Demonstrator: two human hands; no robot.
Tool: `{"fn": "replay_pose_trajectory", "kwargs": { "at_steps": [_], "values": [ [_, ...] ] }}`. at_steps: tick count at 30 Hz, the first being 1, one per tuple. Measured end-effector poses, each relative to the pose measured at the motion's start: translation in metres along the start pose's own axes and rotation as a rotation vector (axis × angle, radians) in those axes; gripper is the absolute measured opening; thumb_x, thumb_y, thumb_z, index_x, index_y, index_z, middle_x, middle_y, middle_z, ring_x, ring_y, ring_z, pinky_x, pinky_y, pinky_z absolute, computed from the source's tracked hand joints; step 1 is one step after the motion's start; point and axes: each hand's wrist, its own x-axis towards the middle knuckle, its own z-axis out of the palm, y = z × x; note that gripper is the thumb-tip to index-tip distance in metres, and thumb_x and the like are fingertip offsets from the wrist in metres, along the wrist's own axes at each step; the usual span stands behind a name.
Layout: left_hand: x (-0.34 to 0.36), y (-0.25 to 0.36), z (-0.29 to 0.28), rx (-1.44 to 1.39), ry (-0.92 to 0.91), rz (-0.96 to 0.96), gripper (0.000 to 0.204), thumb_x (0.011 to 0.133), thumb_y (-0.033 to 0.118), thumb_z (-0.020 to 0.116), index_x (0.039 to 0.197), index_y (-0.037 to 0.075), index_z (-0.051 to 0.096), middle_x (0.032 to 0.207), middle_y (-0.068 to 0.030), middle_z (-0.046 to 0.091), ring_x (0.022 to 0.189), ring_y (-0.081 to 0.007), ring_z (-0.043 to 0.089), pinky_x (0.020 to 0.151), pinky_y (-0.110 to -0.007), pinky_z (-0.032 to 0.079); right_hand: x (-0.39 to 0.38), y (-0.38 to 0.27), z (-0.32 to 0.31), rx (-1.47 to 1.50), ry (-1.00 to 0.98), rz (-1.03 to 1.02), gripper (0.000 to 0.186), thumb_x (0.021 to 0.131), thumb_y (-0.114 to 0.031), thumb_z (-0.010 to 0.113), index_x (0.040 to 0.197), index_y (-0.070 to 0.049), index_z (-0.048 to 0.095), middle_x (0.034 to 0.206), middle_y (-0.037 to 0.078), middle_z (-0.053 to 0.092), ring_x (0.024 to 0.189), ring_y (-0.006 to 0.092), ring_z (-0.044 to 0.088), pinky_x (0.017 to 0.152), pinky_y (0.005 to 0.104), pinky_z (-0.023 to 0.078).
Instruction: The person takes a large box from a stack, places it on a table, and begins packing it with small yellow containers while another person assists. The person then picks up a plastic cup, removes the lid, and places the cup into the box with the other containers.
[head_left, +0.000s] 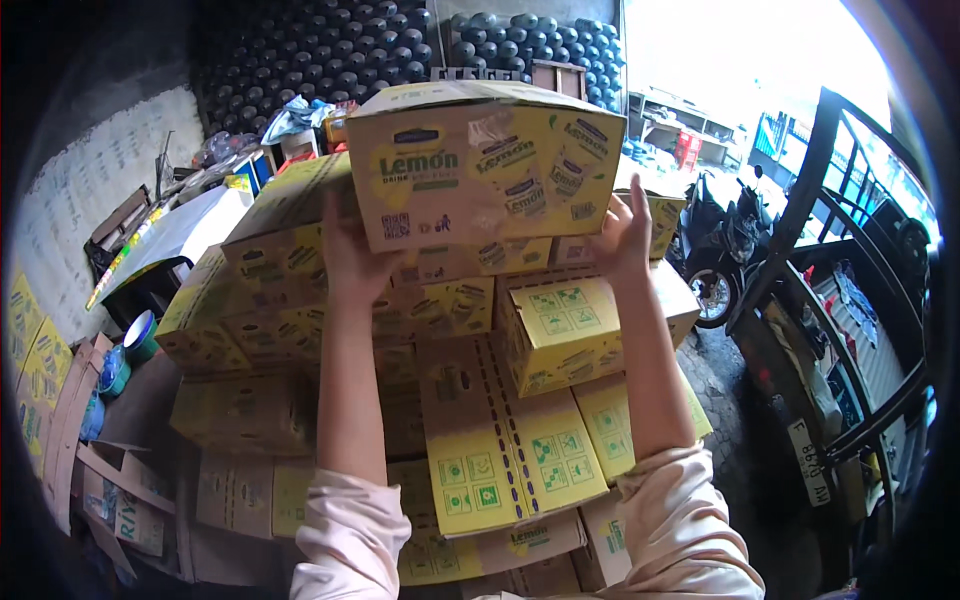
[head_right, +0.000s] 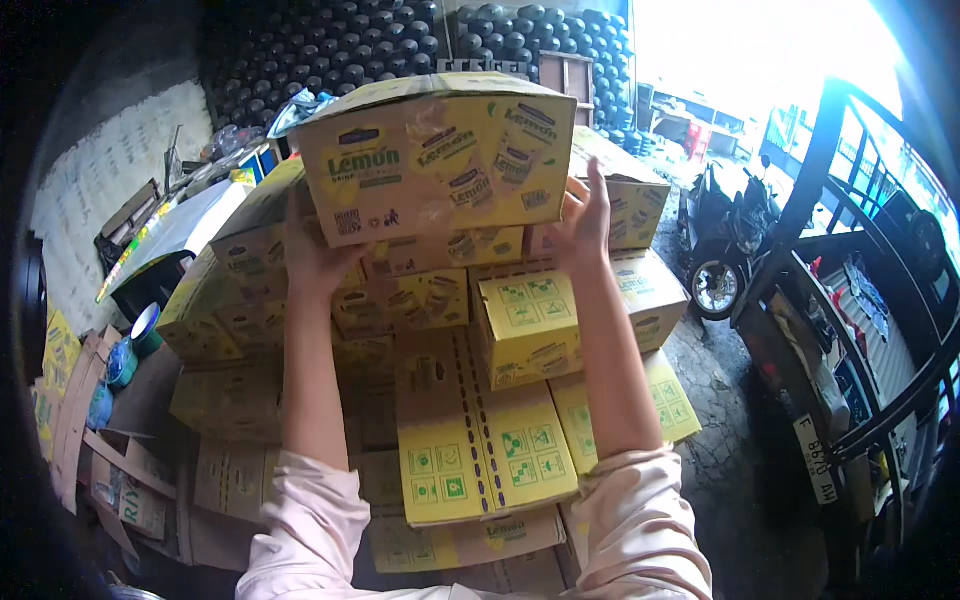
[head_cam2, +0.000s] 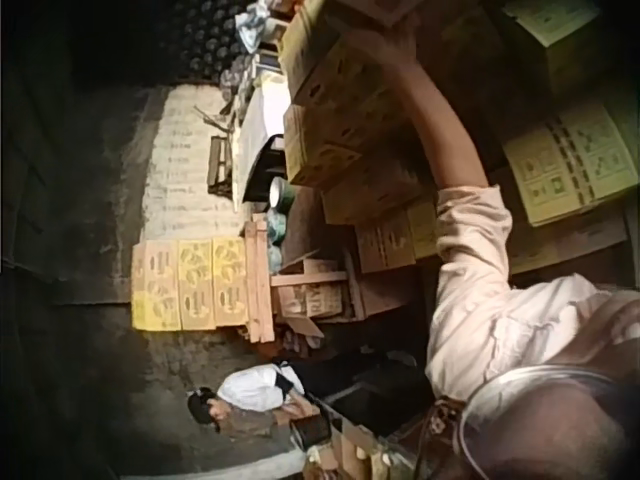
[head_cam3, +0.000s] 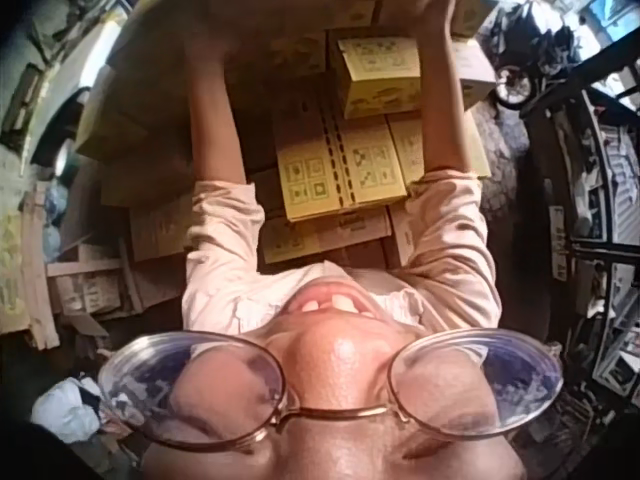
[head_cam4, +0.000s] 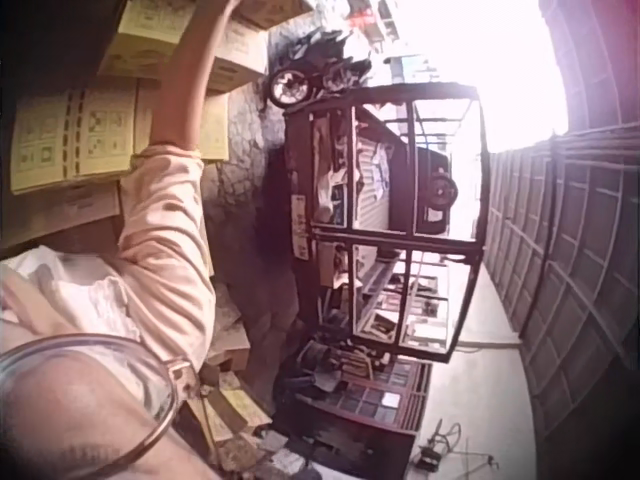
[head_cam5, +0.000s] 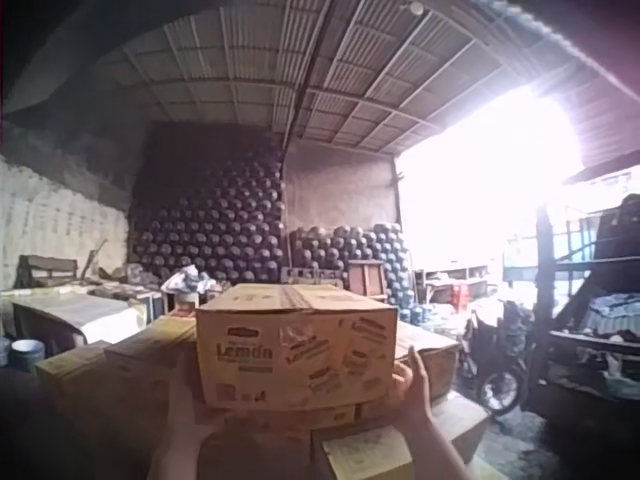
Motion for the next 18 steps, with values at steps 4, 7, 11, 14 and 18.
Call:
{"fn": "replay_pose_trajectory", "kwargs": {
  "at_steps": [4, 7, 11, 14, 18],
  "values": [
    [0.023, -0.007, -0.004, 0.270, -0.047, 0.176, 0.034, 0.089, 0.029, 0.039, 0.115, 0.007, 0.041, 0.111, -0.0104, 0.047, 0.105, -0.0232, 0.046, 0.084, -0.043, 0.042, 0.016, 0.003, 0.020, 0.256, -0.058, 0.256, 0.038, 0.084, -0.038, 0.042, 0.106, -0.008, 0.050, 0.108, 0.010, 0.052, 0.095, 0.0253, 0.051, 0.081, 0.0436, 0.041],
    [0.017, -0.010, -0.009, 0.198, 0.129, 0.116, 0.033, 0.089, 0.026, 0.040, 0.115, 0.007, 0.041, 0.111, -0.0085, 0.047, 0.102, -0.0207, 0.048, 0.079, -0.039, 0.047, 0.009, 0.010, 0.017, 0.337, -0.045, 0.218, 0.034, 0.085, -0.029, 0.044, 0.111, -0.007, 0.047, 0.111, 0.012, 0.050, 0.098, 0.0245, 0.051, 0.080, 0.0418, 0.046],
    [0.003, -0.007, -0.001, 0.238, 0.022, 0.126, 0.030, 0.091, 0.025, 0.036, 0.115, 0.010, 0.042, 0.110, -0.0065, 0.049, 0.099, -0.0196, 0.049, 0.083, -0.036, 0.044, 0.001, 0.004, 0.007, 0.393, -0.030, 0.198, 0.037, 0.086, -0.031, 0.044, 0.113, -0.006, 0.046, 0.112, 0.011, 0.050, 0.103, 0.0253, 0.049, 0.083, 0.0439, 0.044],
    [-0.032, -0.011, -0.015, 0.267, -0.035, 0.146, 0.034, 0.090, 0.027, 0.037, 0.118, 0.007, 0.040, 0.110, -0.0060, 0.049, 0.101, -0.0194, 0.048, 0.085, -0.035, 0.043, -0.028, 0.004, -0.004, 0.480, -0.280, 0.259, 0.038, 0.085, -0.031, 0.044, 0.114, -0.005, 0.045, 0.114, 0.012, 0.048, 0.102, 0.0257, 0.049, 0.084, 0.0439, 0.043],
    [-0.094, -0.027, -0.028, 0.273, 0.115, 0.173, 0.041, 0.088, 0.031, 0.042, 0.120, 0.006, 0.039, 0.115, -0.0081, 0.046, 0.106, -0.0185, 0.045, 0.085, -0.034, 0.042, -0.087, 0.015, -0.009, 0.498, -0.111, 0.246, 0.042, 0.083, -0.033, 0.047, 0.111, -0.002, 0.046, 0.103, 0.011, 0.054, 0.090, 0.0228, 0.055, 0.074, 0.0357, 0.048]
  ]
}}
